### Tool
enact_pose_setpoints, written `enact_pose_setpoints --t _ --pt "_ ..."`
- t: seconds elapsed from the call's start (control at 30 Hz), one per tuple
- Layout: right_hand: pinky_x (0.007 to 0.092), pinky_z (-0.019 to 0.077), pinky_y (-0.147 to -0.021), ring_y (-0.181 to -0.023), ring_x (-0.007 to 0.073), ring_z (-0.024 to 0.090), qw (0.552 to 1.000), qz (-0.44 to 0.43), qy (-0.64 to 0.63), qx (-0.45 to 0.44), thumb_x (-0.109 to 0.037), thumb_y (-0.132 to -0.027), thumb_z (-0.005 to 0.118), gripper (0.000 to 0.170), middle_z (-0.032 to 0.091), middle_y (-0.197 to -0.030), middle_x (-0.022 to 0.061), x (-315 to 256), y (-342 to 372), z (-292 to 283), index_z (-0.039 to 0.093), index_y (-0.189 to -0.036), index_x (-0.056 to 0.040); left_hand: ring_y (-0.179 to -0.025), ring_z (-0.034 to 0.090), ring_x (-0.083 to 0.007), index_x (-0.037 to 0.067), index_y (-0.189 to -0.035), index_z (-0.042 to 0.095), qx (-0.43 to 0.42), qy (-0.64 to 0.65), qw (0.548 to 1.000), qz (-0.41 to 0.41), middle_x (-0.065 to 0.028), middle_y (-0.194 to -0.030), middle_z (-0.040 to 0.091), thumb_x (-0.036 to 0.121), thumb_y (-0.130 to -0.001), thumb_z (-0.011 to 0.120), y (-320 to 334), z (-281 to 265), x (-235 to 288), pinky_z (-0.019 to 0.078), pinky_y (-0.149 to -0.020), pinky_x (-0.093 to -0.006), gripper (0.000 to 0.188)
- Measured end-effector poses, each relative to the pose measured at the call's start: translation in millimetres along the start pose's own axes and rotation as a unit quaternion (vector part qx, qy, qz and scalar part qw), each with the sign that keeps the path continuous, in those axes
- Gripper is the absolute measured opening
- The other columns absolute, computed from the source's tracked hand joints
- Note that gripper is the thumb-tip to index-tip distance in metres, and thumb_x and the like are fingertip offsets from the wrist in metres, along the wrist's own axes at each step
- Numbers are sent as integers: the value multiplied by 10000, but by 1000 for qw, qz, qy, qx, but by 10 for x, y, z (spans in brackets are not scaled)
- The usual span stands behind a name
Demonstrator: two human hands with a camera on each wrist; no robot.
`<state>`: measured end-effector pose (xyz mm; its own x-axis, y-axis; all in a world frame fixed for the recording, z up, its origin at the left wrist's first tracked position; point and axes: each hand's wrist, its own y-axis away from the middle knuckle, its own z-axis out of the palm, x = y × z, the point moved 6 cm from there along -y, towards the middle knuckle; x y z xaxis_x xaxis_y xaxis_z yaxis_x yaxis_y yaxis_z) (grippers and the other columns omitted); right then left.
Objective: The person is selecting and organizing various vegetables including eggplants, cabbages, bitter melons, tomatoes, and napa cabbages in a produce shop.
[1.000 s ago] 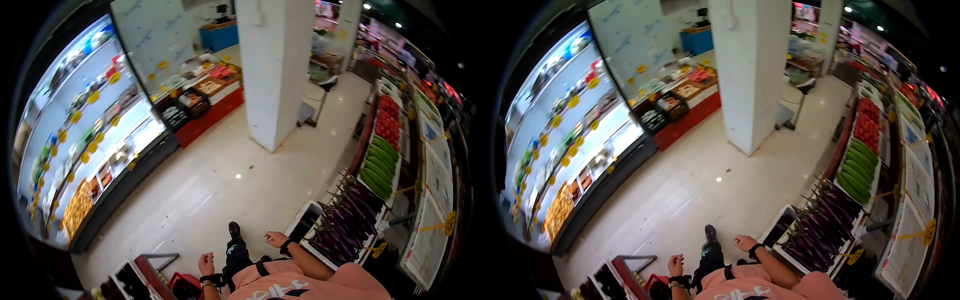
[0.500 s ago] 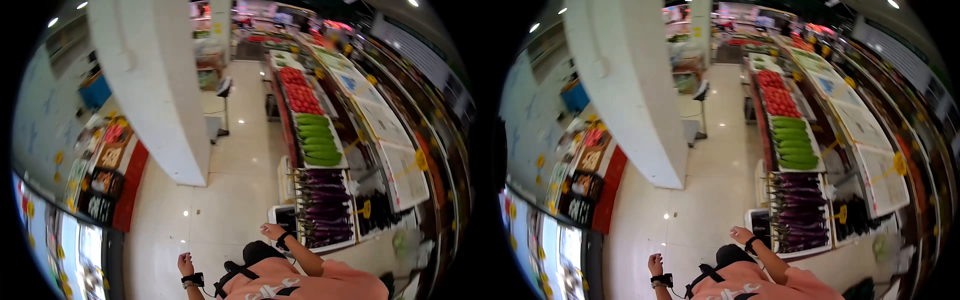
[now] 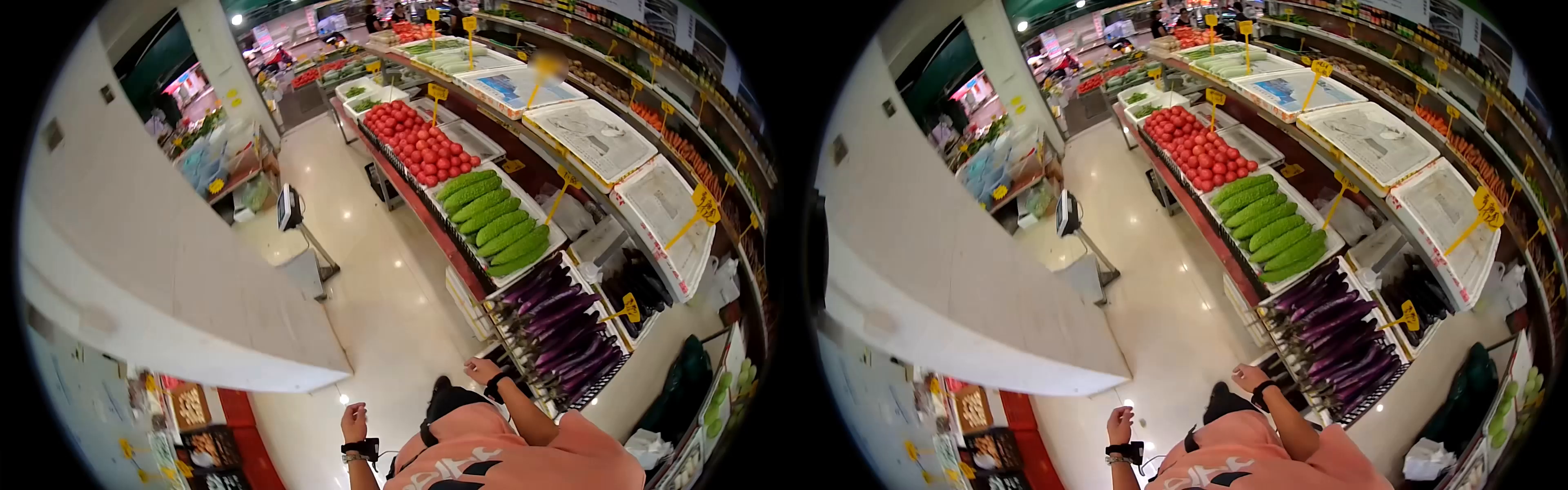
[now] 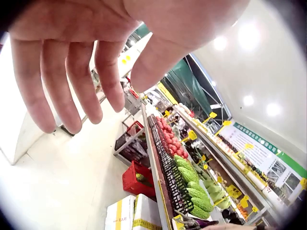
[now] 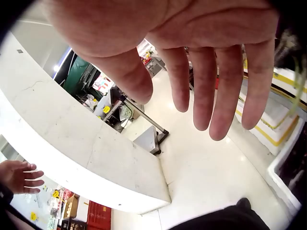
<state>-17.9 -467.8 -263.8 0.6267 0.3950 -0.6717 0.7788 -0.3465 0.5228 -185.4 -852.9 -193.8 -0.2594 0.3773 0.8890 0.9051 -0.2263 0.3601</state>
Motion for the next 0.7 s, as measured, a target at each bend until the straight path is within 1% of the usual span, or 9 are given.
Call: enact_pose_setpoints --t 0.1,0.23,0.27,0.4,0.5,0.53,0.57,0.6,0.7 --pt "428 492 -828 -946 319 608 996 -86 4 18 -317 -908 553 383 649 -1010 152 -388 -658 -146 575 -1164 -33 -822 632 -163 48 -1014 641 -9 -82 995 59 -68 -929 671 182 -903 582 -798 -21 303 510 -723 -289 183" --pt "408 503 -757 -854 307 636 989 -129 3 69 -275 -889 577 328 665 -953 134 -1104 -1002 -541 591 -1117 -40 -818 645 -197 48 -995 635 -18 -154 980 125 -86 -930 679 203 -902 590 -1543 111 1166 513 -750 -313 186" --pt "414 498 -799 -894 333 627 993 -110 -11 49 -280 -884 575 345 657 -988 168 -1241 -1051 -627 579 -1103 -13 -821 644 -188 47 -993 634 -30 -143 981 126 -85 -932 680 196 -903 589 -1727 175 1308 511 -747 -306 180" --pt "373 515 -736 -820 277 652 994 -82 -29 70 -327 -864 613 366 672 -930 130 -1138 -1674 -592 595 -1103 -50 -811 632 -152 44 -989 640 -69 -79 987 117 -78 -913 678 176 -906 588 -2655 414 1493 500 -735 -288 164" --pt "370 515 -741 -817 266 654 994 -59 19 89 -328 -858 619 362 673 -929 131 -1003 -2183 -639 601 -1099 -59 -797 619 -134 48 -989 645 -99 -135 977 132 -67 -881 670 168 -908 586 -3399 587 1672 494 -722 -280 156" --pt "366 514 -743 -814 262 654 993 -39 17 114 -321 -856 616 353 673 -923 130 -1094 -2296 -758 604 -1097 -62 -785 611 -134 53 -989 650 -107 -132 974 149 -60 -852 661 171 -908 588 -3647 633 1778 491 -710 -276 156" --pt "416 500 -771 -875 314 637 991 2 -29 131 -297 -847 606 322 669 -947 143 -1129 -2362 -894 606 -1058 -54 -785 612 -135 54 -989 650 -128 -130 973 141 -61 -854 661 170 -908 587 -3950 679 1802 491 -709 -277 154" --pt "416 502 -772 -873 316 639 987 18 -45 154 -296 -845 605 324 671 -941 143 -1154 -2489 -1028 607 -1059 -52 -786 612 -136 55 -988 649 -147 -125 972 132 -62 -856 661 168 -908 586 -4278 745 1815 491 -708 -278 152" --pt "410 506 -776 -866 316 644 975 51 -49 209 -293 -838 608 331 676 -931 142 -1298 -2711 -1360 610 -1064 -50 -792 617 -141 44 -996 636 -188 -116 963 153 -62 -874 660 162 -911 580 -4807 955 2399 494 -718 -282 155"
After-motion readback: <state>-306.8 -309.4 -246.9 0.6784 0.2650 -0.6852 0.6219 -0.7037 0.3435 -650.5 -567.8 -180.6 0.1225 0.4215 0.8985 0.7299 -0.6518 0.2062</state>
